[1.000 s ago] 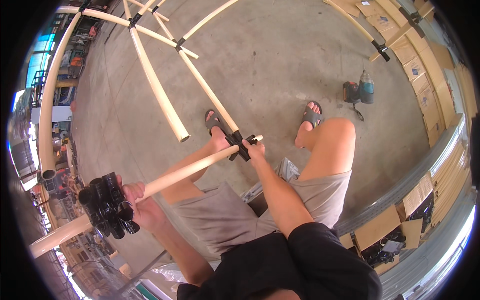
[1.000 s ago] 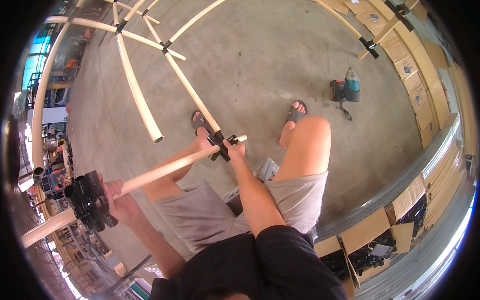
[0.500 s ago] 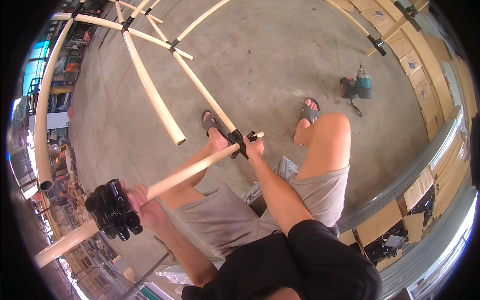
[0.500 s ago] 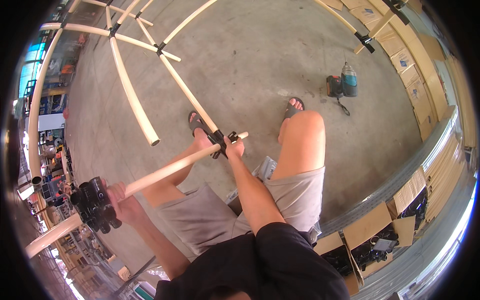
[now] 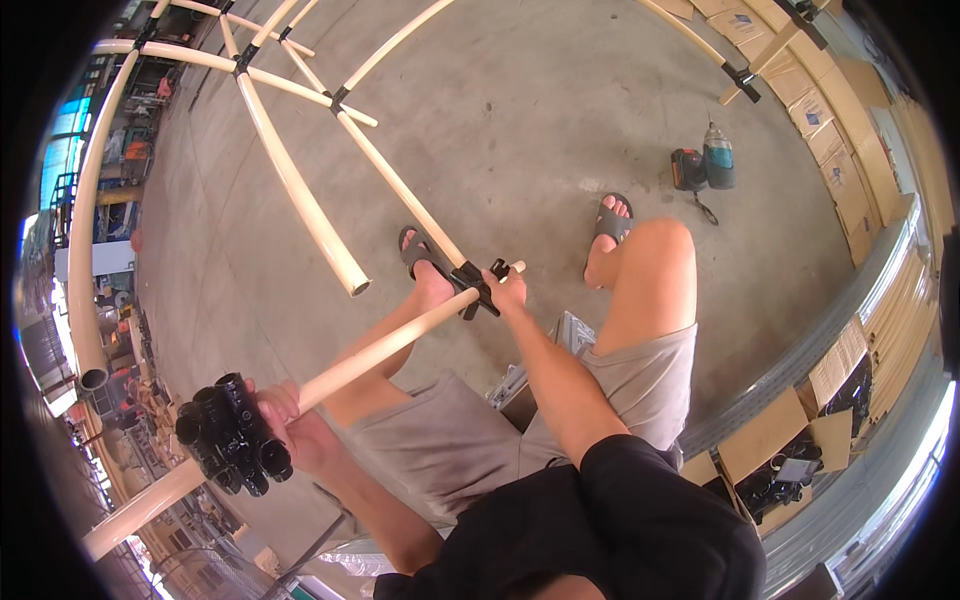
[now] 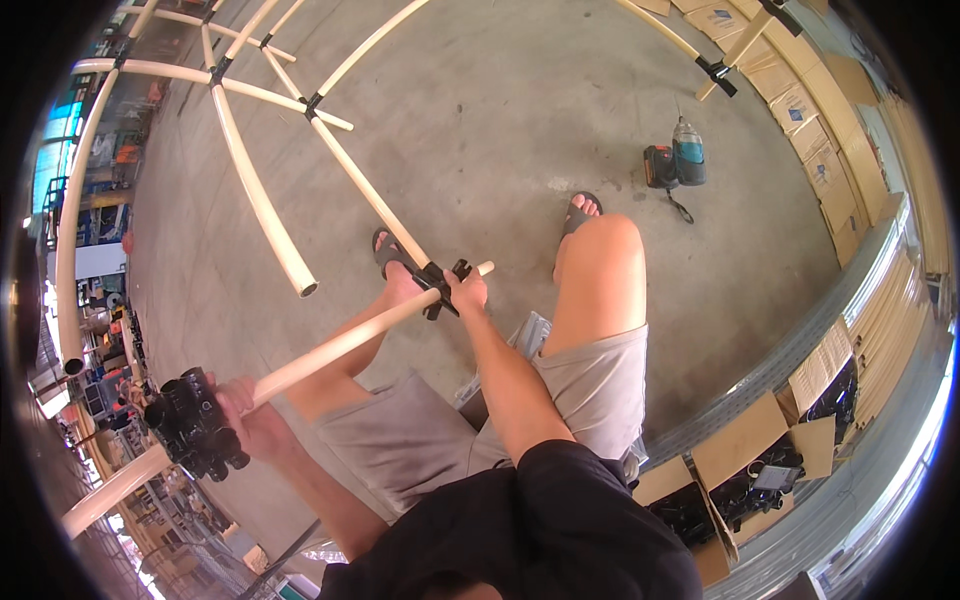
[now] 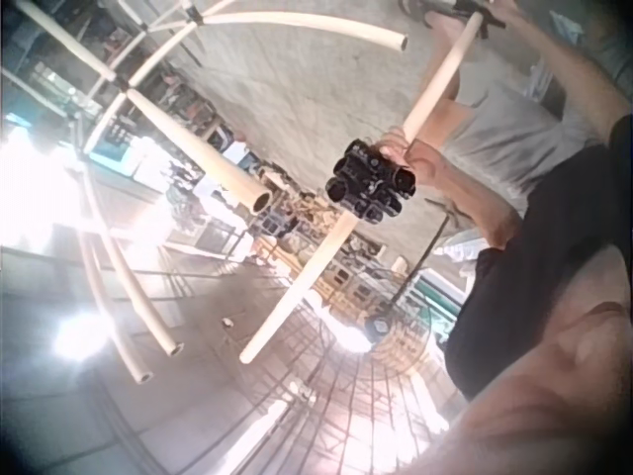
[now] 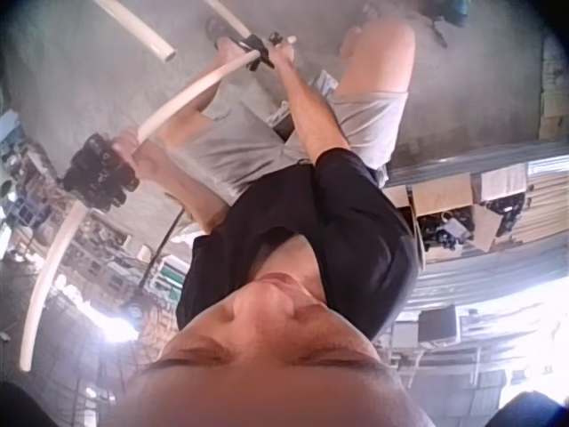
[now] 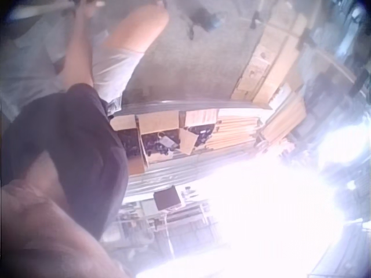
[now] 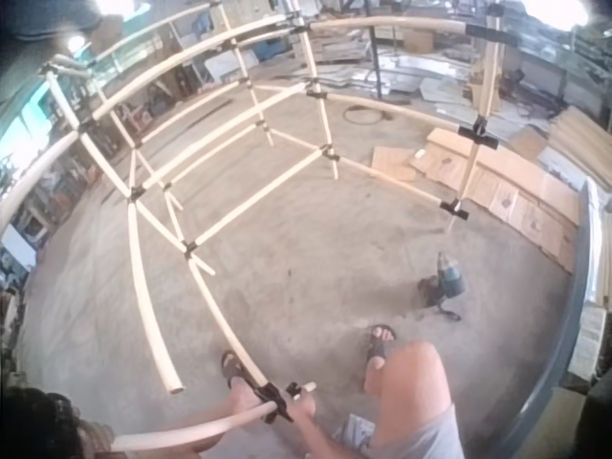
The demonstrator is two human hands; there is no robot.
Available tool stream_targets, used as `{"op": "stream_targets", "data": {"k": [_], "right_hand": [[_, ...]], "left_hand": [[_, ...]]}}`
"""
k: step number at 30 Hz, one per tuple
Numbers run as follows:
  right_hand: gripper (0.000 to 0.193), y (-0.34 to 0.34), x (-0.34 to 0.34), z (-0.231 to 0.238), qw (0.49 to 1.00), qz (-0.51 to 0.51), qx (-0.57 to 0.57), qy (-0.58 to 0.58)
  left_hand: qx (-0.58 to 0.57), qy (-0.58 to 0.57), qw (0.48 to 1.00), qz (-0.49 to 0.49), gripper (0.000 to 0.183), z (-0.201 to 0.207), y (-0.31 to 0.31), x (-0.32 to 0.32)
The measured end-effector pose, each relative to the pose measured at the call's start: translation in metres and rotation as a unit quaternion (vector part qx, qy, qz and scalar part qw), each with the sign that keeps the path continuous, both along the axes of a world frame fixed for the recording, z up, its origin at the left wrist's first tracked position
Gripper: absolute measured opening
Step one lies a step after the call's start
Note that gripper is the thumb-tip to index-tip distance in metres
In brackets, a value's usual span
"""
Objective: The person assembles a frame by sliding plastic connectors onto wooden poles, picking up additional connectors from a box, and fitting them onto the ends of the poles to build a structure.
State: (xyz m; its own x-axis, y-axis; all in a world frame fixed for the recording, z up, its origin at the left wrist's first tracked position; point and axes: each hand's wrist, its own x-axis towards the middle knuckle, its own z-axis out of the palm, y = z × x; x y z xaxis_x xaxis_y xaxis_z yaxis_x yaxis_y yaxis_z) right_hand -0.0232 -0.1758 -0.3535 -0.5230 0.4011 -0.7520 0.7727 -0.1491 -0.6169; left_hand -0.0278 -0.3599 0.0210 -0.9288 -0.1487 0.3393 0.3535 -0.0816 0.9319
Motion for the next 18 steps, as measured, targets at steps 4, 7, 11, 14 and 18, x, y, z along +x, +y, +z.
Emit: {"op": "stream_targets", "data": {"k": [4, 7, 11, 14, 18], "right_hand": [[0.075, -0.002, 0.0, -0.009, 1.0, -0.016, -0.012, 0.009], [0.074, -0.007, -0.002, 0.003, 0.999, -0.021, -0.014, -0.021], [0.084, -0.014, -0.003, 0.014, 0.997, -0.027, -0.044, -0.056], [0.085, -0.018, -0.004, 0.005, 0.996, -0.022, -0.057, -0.064], [0.083, -0.029, -0.002, -0.019, 0.995, -0.036, -0.08, -0.036]], "left_hand": [[-0.022, 0.018, 0.999, -0.035, 0.032, 0.003, 0.013, -0.002], [-0.029, 0.026, 0.996, -0.077, 0.034, 0.004, 0.015, -0.001], [-0.057, 0.027, 0.997, -0.045, 0.036, 0.004, 0.03, 0.004], [-0.076, 0.034, 0.994, -0.067, 0.036, 0.006, 0.04, 0.014], [-0.135, 0.022, 0.987, -0.081, 0.032, 0.013, 0.052, 0.024]]}}
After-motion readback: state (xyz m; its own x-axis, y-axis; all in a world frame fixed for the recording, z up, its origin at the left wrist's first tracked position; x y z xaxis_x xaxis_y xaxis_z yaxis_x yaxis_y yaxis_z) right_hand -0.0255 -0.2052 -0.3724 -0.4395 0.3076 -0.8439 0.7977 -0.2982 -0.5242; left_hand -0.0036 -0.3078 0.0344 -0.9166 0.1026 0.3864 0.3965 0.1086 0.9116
